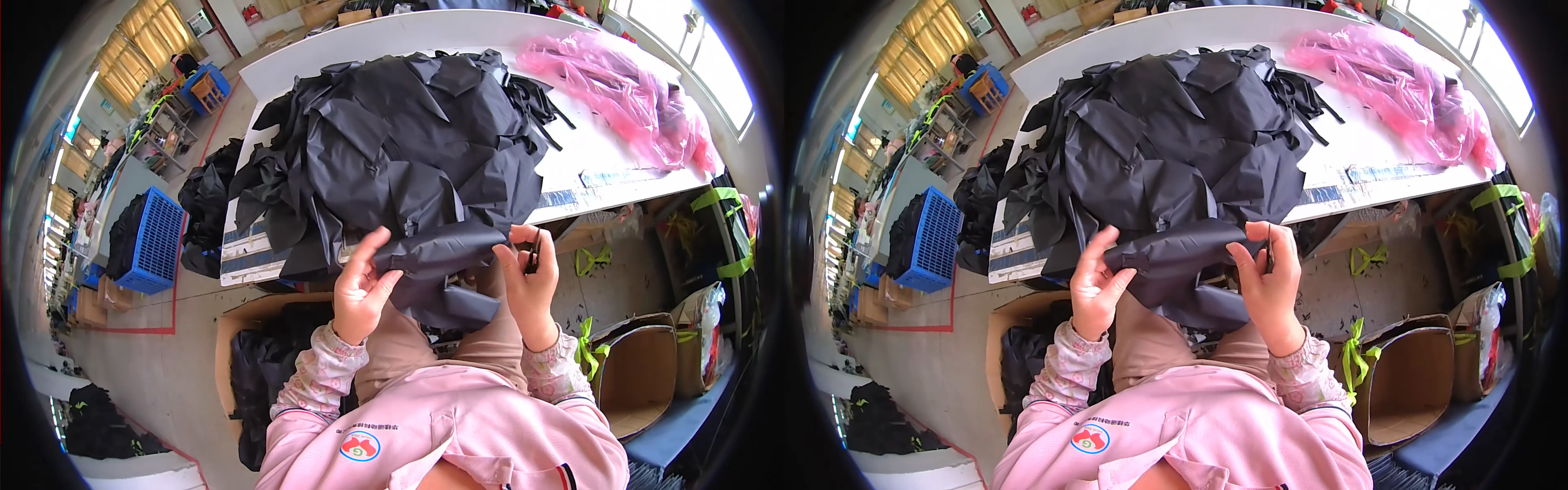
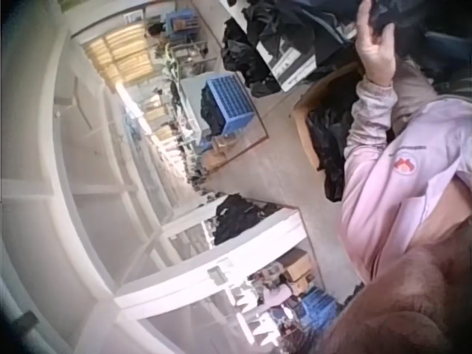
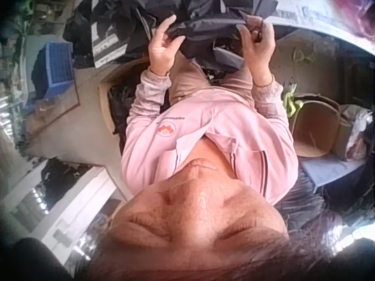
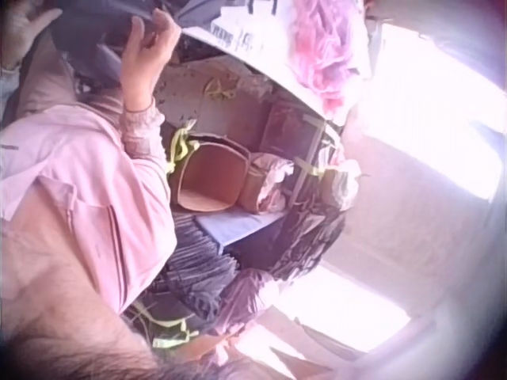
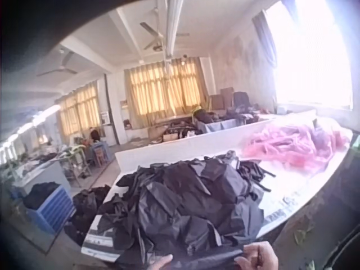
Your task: Trimming excess material from black fabric pieces with scissors at a workshop table.
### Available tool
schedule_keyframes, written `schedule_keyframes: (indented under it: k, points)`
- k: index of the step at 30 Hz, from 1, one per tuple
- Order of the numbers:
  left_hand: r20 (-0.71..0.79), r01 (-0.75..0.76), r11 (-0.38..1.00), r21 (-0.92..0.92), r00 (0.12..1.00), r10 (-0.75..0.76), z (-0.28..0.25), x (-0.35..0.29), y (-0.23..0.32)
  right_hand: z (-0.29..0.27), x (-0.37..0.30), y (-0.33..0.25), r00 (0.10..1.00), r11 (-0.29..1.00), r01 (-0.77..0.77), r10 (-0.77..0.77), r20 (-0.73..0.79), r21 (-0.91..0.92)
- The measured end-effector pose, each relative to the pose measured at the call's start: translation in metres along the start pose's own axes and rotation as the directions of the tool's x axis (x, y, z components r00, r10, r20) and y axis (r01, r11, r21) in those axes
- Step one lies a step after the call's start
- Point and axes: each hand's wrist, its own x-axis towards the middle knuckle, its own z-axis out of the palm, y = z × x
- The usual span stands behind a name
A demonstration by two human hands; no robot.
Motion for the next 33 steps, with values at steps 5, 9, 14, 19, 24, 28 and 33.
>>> schedule_keyframes:
  k: [5, 9, 14, 19, 24, 28, 33]
  points:
    - [0.103, 0.204, 0.969, 0.143, 0.97, -0.22, 0.006, -0.009, 0.001, 0.003, -0.008, -0.035, 0.947, 0.984, 0.033, -0.087, 0.31, 0.176]
    - [0.127, 0.271, 0.958, 0.089, 0.951, -0.281, 0.012, -0.013, -0.004, 0.024, -0.018, -0.025, 0.876, 0.989, 0.097, -0.138, 0.463, 0.113]
    - [0.132, 0.359, 0.931, 0.065, 0.922, -0.365, 0.003, -0.026, -0.016, 0.023, -0.018, 0.013, 0.877, 0.975, -0.14, 0.041, 0.479, 0.173]
    - [-0.015, 0.397, 0.916, -0.046, 0.917, -0.398, -0.027, -0.042, -0.021, 0.045, -0.043, 0.158, 0.93, 0.971, -0.168, 0.213, 0.298, -0.169]
    - [-0.045, 0.2, 0.86, -0.469, 0.967, -0.249, -0.089, -0.074, -0.007, 0.058, -0.06, 0.163, 0.891, 0.964, -0.262, 0.256, 0.376, -0.035]
    - [0.247, 0.302, 0.696, -0.651, 0.952, -0.182, -0.128, -0.094, -0.006, 0.066, -0.073, 0.175, 0.76, 0.917, -0.366, 0.394, 0.517, -0.16]
    - [0.322, 0.714, 0.653, -0.251, 0.698, -0.64, -0.122, -0.125, -0.079, 0.092, -0.105, 0.227, 0.648, 0.831, -0.503, 0.544, 0.533, -0.237]
